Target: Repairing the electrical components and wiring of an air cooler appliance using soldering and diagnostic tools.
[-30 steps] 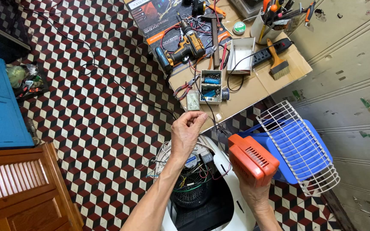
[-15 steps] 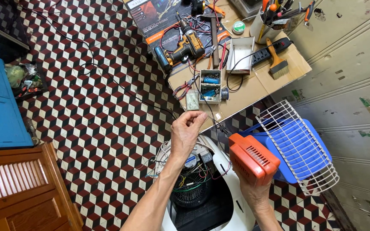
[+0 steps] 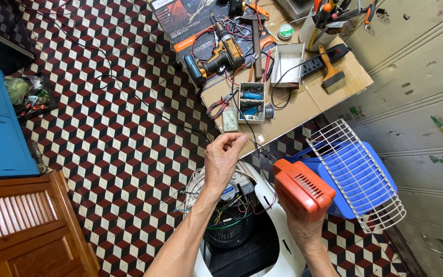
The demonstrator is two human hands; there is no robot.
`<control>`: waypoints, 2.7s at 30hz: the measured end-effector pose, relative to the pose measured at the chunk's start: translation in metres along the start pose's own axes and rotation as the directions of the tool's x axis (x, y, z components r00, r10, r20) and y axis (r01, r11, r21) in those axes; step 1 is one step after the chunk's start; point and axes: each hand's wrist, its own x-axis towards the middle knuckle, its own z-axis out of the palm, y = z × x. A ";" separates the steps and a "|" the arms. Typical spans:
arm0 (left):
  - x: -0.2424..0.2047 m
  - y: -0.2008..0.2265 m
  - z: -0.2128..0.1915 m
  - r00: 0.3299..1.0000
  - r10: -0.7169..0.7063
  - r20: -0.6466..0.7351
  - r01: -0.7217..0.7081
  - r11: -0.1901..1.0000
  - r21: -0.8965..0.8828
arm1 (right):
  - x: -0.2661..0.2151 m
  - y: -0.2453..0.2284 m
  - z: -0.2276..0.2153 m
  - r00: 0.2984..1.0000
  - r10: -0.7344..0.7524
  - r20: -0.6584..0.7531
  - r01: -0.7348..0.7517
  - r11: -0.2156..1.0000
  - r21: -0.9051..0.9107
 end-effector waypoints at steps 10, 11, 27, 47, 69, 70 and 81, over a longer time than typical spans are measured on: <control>0.001 -0.004 0.001 1.000 -0.018 0.014 0.018 1.000 -0.002 | 0.003 -0.003 0.002 0.996 -0.088 -0.032 0.086 0.994 -0.069; 0.001 -0.005 0.001 1.000 -0.009 0.012 0.009 1.000 0.000 | 0.003 -0.003 0.002 0.998 -0.067 -0.019 0.066 0.995 -0.075; 0.004 -0.002 0.001 1.000 -0.019 0.022 0.018 1.000 0.025 | 0.002 0.001 0.004 0.999 -0.037 -0.014 0.037 0.997 -0.062; 0.003 -0.004 0.003 0.999 -0.032 0.012 0.032 1.000 0.000 | 0.006 -0.006 -0.001 0.999 0.025 0.042 -0.025 1.000 0.014; 0.016 -0.021 -0.002 0.998 -0.055 -0.024 0.056 0.998 0.038 | -0.006 0.015 0.007 0.998 0.053 0.022 -0.053 0.998 -0.017; 0.019 -0.016 -0.007 0.998 -0.056 -0.023 0.057 0.998 0.038 | -0.003 0.013 0.003 0.998 0.054 0.023 -0.054 0.998 -0.017; 0.053 -0.106 -0.053 0.933 -0.358 -0.035 0.359 0.933 0.027 | 0.010 0.018 -0.022 0.868 0.483 0.118 -0.496 0.821 0.284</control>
